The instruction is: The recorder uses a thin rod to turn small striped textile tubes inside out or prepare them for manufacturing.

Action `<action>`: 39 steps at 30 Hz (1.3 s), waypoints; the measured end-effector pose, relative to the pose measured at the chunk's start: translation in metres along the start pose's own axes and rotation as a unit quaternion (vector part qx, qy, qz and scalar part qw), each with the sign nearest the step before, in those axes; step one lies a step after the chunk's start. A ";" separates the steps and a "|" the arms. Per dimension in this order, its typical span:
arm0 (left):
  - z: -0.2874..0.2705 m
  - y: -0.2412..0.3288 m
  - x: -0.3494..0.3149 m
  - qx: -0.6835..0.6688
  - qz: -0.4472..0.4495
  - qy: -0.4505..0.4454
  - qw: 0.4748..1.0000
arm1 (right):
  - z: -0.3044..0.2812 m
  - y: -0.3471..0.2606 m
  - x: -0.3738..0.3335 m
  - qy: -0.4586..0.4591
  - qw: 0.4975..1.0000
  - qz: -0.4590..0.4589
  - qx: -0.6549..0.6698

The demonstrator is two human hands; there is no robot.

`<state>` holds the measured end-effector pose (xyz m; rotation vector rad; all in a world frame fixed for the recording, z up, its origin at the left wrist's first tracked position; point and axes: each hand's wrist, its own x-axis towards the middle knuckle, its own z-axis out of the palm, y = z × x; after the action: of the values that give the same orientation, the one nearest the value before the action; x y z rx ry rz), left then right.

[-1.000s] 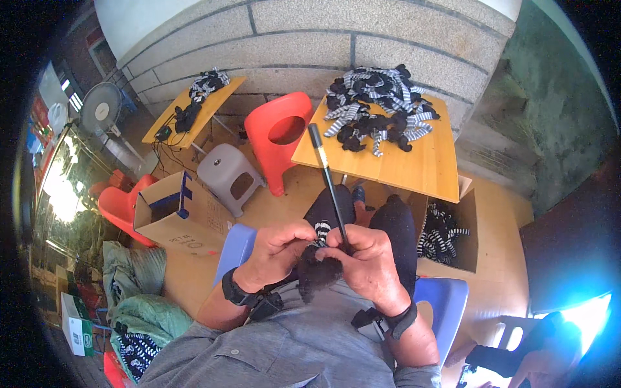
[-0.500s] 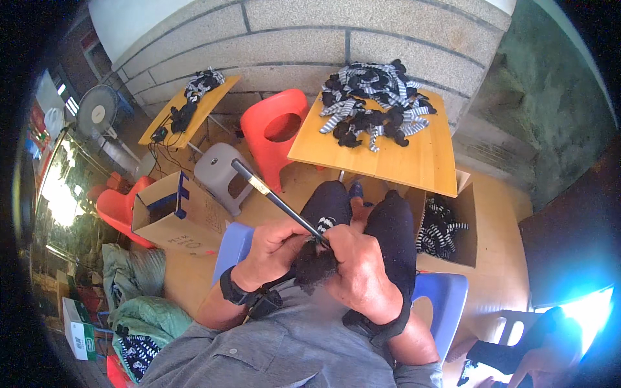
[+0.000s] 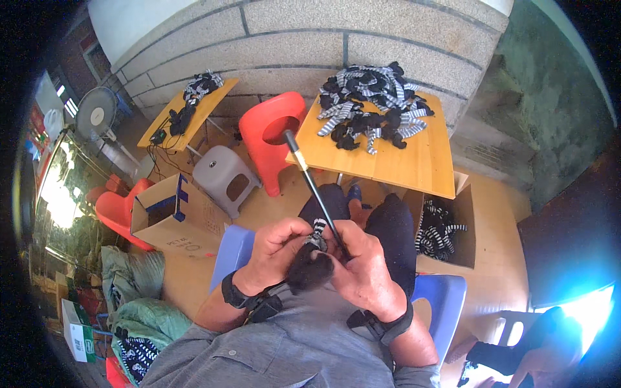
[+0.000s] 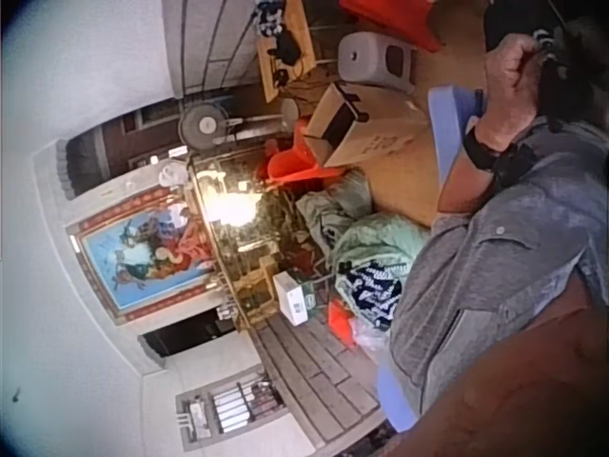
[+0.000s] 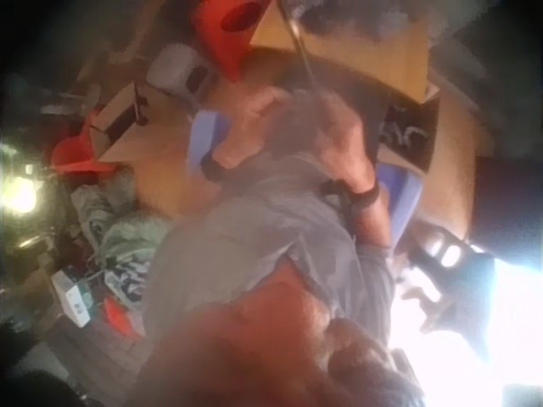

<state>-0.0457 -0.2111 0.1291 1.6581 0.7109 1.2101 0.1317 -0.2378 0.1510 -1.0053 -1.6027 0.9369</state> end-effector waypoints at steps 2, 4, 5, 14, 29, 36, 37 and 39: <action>-0.001 -0.002 0.002 0.038 0.035 -0.004 0.999 | 0.000 -0.003 0.001 0.006 0.999 0.045 -0.008; -0.002 -0.004 0.004 0.075 0.070 -0.010 0.995 | 0.000 -0.004 0.002 0.013 0.996 0.090 -0.017; -0.002 -0.005 0.004 0.090 0.088 -0.009 0.992 | 0.000 -0.003 0.003 0.005 0.995 0.089 -0.034; -0.002 -0.009 0.004 0.091 0.116 -0.013 0.989 | -0.003 0.002 0.005 -0.021 0.995 -0.035 -0.094; -0.001 -0.004 0.000 0.062 0.037 0.010 0.997 | 0.003 0.014 0.009 0.034 0.962 -0.166 -0.214; -0.004 -0.006 0.004 -0.021 -0.062 -0.036 0.997 | 0.002 0.014 0.009 0.038 0.970 -0.147 -0.189; -0.004 -0.006 0.004 -0.021 -0.062 -0.037 0.997 | 0.003 0.014 0.008 0.043 0.970 -0.142 -0.192; -0.003 -0.006 0.003 -0.055 -0.060 -0.040 0.996 | 0.003 0.011 0.009 0.045 0.974 -0.133 -0.178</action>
<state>-0.0472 -0.2047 0.1251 1.5430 0.6726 1.0731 0.1292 -0.2258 0.1432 -1.0249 -1.8117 0.4238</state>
